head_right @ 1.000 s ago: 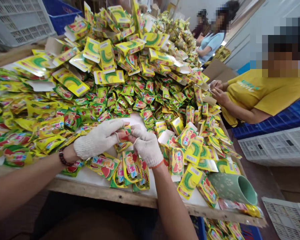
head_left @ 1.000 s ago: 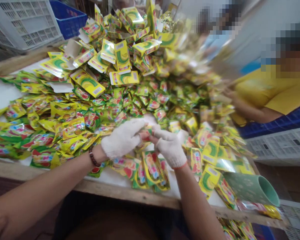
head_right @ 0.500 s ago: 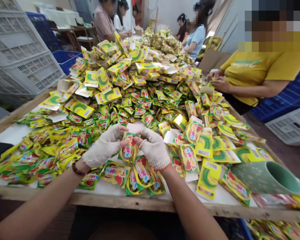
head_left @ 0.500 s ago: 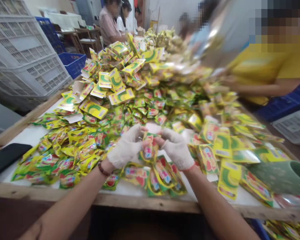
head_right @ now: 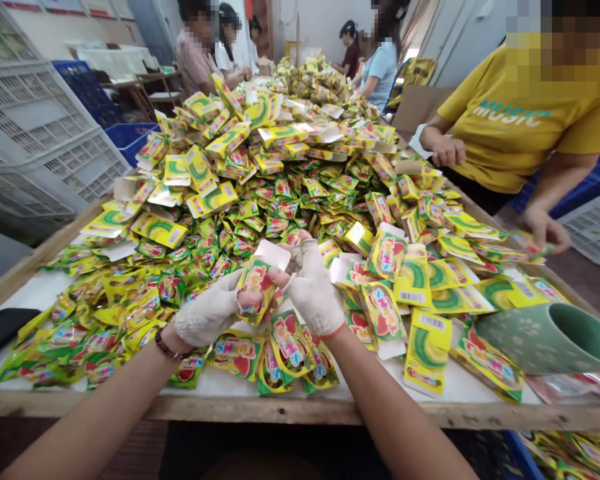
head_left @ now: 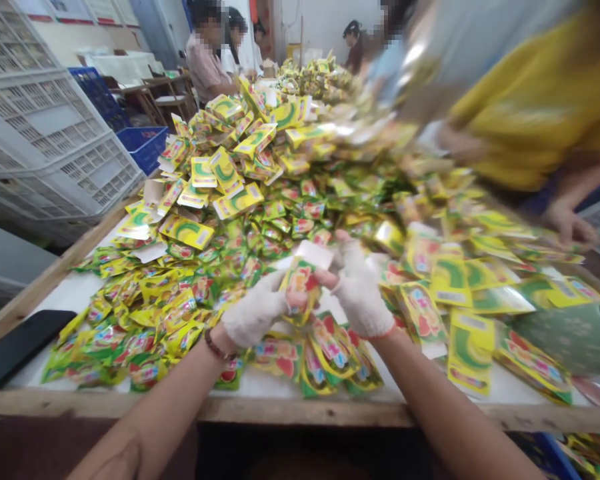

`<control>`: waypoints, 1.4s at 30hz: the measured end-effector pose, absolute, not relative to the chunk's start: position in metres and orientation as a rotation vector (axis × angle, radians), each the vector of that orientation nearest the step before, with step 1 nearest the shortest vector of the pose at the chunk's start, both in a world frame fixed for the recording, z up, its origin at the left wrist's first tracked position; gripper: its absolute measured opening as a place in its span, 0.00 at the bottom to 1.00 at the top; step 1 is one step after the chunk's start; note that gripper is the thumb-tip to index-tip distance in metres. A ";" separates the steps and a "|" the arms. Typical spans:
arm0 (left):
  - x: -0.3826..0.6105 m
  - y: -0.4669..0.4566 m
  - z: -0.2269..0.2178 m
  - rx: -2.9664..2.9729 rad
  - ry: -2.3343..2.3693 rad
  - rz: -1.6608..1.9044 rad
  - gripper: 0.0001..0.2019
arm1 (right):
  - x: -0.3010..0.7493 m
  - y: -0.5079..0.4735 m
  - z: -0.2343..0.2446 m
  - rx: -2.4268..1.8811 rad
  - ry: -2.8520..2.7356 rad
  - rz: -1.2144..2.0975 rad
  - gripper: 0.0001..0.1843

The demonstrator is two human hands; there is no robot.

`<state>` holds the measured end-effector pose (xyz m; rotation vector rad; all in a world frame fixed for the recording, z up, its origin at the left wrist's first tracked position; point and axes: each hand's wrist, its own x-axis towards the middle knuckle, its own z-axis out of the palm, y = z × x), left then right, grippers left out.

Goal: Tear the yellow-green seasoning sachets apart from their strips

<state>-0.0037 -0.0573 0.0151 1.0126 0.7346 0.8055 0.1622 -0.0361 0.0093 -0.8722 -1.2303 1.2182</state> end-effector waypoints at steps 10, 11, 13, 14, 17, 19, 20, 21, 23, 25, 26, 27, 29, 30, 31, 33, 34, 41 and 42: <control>-0.009 -0.058 0.015 1.166 0.923 0.770 0.16 | 0.163 -0.049 0.012 -0.892 -1.404 1.276 0.21; -0.009 -0.058 0.017 1.201 0.938 0.754 0.17 | 0.162 -0.048 0.012 -0.927 -1.375 1.284 0.20; -0.008 -0.058 0.022 1.252 0.989 0.729 0.17 | 0.161 -0.045 0.012 -0.971 -1.333 1.338 0.20; -0.008 -0.059 0.024 1.263 1.019 0.720 0.17 | 0.161 -0.043 0.012 -0.974 -1.313 1.378 0.20; -0.005 -0.060 0.027 1.261 1.069 0.712 0.19 | 0.161 -0.040 0.012 -0.974 -1.292 1.424 0.19; -0.005 -0.060 0.027 1.246 1.058 0.725 0.19 | 0.162 -0.042 0.011 -1.000 -1.343 1.348 0.18; -0.005 -0.060 0.026 1.235 1.042 0.741 0.19 | 0.162 -0.044 0.010 -1.005 -1.391 1.287 0.18; -0.006 -0.060 0.024 1.223 1.019 0.762 0.18 | 0.163 -0.046 0.010 -1.000 -1.448 1.219 0.18; -0.008 -0.060 0.020 1.200 0.966 0.799 0.18 | 0.163 -0.052 0.009 -0.964 -1.575 1.091 0.20; -0.009 -0.060 0.016 1.179 0.926 0.816 0.18 | 0.162 -0.057 0.008 -0.925 -1.677 0.998 0.22; -0.010 -0.060 0.015 1.170 0.917 0.814 0.18 | 0.162 -0.059 0.007 -0.913 -1.705 0.973 0.22; -0.010 -0.060 0.014 1.161 0.914 0.809 0.18 | 0.162 -0.059 0.007 -0.909 -1.719 0.967 0.22; -0.009 -0.060 0.016 1.141 0.908 0.812 0.18 | 0.162 -0.057 0.007 -0.935 -1.690 0.991 0.20; -0.008 -0.059 0.018 1.119 0.900 0.820 0.18 | 0.162 -0.055 0.007 -0.964 -1.649 1.015 0.18; -0.007 -0.058 0.020 1.080 0.883 0.832 0.18 | 0.163 -0.051 0.007 -0.998 -1.587 1.040 0.17; -0.007 -0.056 0.026 0.933 0.827 0.829 0.20 | 0.166 -0.044 0.008 -1.060 -1.427 1.082 0.15; -0.008 -0.054 0.029 0.847 0.808 0.812 0.21 | 0.168 -0.040 0.009 -1.086 -1.346 1.091 0.16; -0.010 -0.055 0.022 1.036 0.954 0.931 0.24 | 0.171 -0.034 0.008 -1.143 -1.239 1.083 0.21; -0.009 -0.056 0.020 1.100 0.975 0.962 0.23 | 0.170 -0.036 0.008 -1.131 -1.277 1.082 0.21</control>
